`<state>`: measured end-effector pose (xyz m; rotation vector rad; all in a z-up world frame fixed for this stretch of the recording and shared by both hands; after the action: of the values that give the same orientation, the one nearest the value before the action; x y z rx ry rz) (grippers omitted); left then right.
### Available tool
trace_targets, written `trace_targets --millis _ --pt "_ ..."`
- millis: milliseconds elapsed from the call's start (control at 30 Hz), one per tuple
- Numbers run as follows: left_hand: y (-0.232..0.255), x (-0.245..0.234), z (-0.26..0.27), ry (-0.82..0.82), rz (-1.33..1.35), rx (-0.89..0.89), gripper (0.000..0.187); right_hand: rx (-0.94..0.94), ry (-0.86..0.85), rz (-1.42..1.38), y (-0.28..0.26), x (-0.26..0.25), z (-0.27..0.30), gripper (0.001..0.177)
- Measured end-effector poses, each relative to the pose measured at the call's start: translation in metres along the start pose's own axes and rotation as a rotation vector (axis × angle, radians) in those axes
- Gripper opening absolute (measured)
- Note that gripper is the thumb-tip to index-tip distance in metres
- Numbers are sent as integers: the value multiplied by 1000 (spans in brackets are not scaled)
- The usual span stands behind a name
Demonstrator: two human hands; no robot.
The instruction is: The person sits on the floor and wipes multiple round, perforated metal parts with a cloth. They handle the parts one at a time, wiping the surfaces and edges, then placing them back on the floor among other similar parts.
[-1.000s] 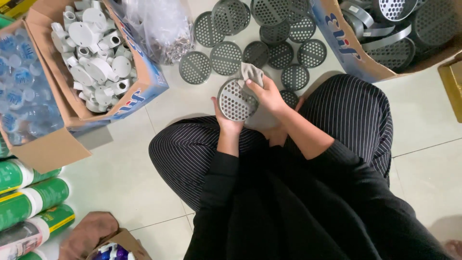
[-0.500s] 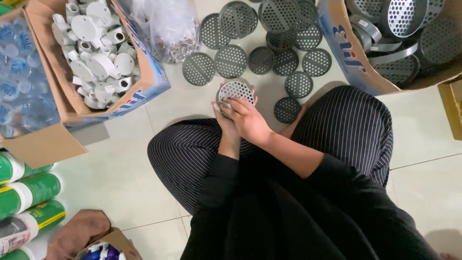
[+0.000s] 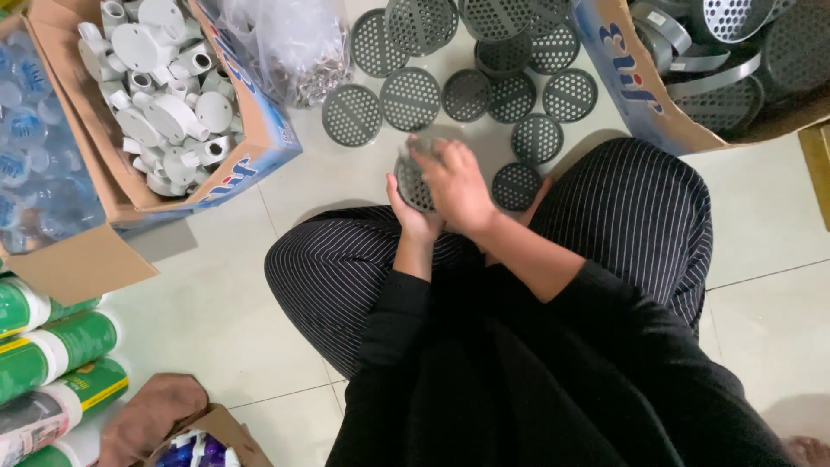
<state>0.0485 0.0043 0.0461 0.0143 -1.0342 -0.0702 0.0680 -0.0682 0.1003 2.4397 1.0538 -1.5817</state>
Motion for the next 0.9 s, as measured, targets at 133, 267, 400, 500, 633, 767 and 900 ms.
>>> trace_targets --millis 133,267,400,500,633,767,900 --pt "4 15 11 26 38 31 70 666 -213 537 -53 -9 2 62" --pt "7 34 17 65 108 60 71 -145 55 -141 -22 -25 5 14" --pt "-4 26 17 -74 180 -34 65 45 86 -22 29 -32 -10 19" --pt "-8 -9 -7 -292 128 12 62 82 33 -82 21 -29 -4 21" --pt "-8 40 22 130 133 30 71 -34 16 -97 -21 -11 20 20" --pt "-2 16 7 21 155 64 68 -200 9 -125 -35 -3 26 15" --pt "1 -4 -6 -117 175 89 64 44 -29 -224 8 -13 8 27"
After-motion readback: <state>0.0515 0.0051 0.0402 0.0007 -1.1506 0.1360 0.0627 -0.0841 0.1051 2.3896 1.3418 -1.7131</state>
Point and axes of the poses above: each hand's wrist, its own z-axis away from the middle knuckle, its own x-axis out of the palm, y = z × x, the point moved 4 cm from there along -z, towards the middle knuckle, and after that the axes turned 10 degrees about z, right-handed, at the moved point
